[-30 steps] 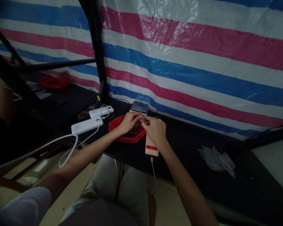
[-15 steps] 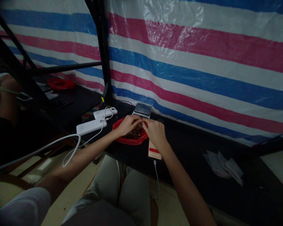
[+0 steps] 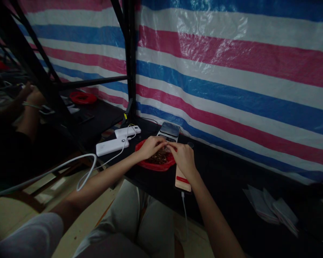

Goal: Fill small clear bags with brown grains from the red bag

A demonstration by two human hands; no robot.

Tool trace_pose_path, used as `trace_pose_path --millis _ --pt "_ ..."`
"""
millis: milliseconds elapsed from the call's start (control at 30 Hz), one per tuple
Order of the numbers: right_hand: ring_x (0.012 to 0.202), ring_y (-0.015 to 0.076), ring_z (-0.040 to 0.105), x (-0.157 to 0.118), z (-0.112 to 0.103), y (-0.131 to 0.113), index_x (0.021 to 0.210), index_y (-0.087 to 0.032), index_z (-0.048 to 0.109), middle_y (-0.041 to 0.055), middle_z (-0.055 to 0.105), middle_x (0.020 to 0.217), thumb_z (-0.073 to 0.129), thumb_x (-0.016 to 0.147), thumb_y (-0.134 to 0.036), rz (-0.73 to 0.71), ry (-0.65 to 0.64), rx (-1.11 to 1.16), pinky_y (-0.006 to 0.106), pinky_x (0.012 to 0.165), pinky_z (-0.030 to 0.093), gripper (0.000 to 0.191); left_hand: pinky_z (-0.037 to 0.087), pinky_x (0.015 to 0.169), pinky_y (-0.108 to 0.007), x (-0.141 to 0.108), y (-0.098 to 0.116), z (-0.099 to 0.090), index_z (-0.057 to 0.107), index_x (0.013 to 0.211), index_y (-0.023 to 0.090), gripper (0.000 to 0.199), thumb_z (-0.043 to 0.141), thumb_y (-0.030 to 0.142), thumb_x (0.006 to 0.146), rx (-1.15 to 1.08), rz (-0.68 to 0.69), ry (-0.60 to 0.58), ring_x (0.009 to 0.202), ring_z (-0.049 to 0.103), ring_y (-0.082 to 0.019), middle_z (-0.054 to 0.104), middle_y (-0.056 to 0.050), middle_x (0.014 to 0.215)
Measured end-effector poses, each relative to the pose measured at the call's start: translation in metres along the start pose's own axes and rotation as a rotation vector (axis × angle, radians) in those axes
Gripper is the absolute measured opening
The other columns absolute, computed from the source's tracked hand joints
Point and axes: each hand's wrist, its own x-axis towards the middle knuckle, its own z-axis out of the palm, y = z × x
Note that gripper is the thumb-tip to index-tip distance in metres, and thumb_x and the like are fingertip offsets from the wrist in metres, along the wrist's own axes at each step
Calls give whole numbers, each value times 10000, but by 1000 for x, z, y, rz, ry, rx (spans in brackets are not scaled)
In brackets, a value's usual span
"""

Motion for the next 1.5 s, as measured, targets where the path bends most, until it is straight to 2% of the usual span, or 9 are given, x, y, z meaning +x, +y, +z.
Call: trace_pose_path --millis 167,567,733,933,1100,1233,1367,1433,1500 --pt "779 187 651 -1 7 7 934 -277 669 1 703 865 460 822 -328 41 3 96 264 651 469 242 387 683 -217 -1 -1 0 617 821 146 298 369 298 883 8 -9 -17 737 570 -145 628 -36 765" --pt "661 176 640 5 5 -7 886 -254 666 17 697 728 454 811 -328 25 94 -132 240 542 392 237 388 715 -235 3 2 -2 637 813 157 237 420 251 832 74 -62 22 766 568 -158 640 -44 825" --pt "667 175 640 13 5 3 889 -246 665 26 695 729 447 815 -342 126 157 -88 243 563 401 249 354 623 -215 -1 5 1 589 671 155 166 463 201 767 76 -96 51 643 528 -128 597 -7 684" --pt "646 168 634 14 -1 2 911 -284 644 -11 687 710 521 761 -366 74 3 -63 238 542 403 211 285 524 -211 -3 9 0 534 586 157 166 479 225 728 86 -162 31 533 449 -105 507 23 560" --pt "705 182 639 19 0 2 872 -278 668 10 695 754 505 773 -307 102 25 28 257 598 442 193 293 535 -208 0 17 -8 534 577 155 168 488 223 724 70 -150 44 534 453 -99 503 29 545" --pt "696 169 643 28 5 12 808 -209 672 32 695 778 497 740 -224 145 16 386 268 634 486 189 337 503 -192 -8 13 -6 540 561 140 354 408 355 809 -139 -221 -96 479 479 -90 522 9 509" --pt "673 159 642 30 17 19 924 -164 626 57 682 854 470 714 -196 239 27 752 276 595 511 263 379 417 -185 -18 -4 5 595 683 110 622 235 599 817 -568 -476 -348 375 484 -87 544 -19 478" --pt "674 153 641 28 27 18 1004 -166 580 59 673 901 473 704 -190 286 -11 921 278 584 518 320 431 450 -197 -19 -14 11 598 826 99 651 235 638 798 -788 -569 -270 450 544 -101 604 -55 587" --pt "712 150 643 25 38 15 1067 -174 535 59 662 949 478 694 -165 297 -46 1024 291 629 524 377 485 554 -221 -16 -23 16 571 956 118 582 325 619 791 -963 -584 -68 619 603 -120 643 -86 767"
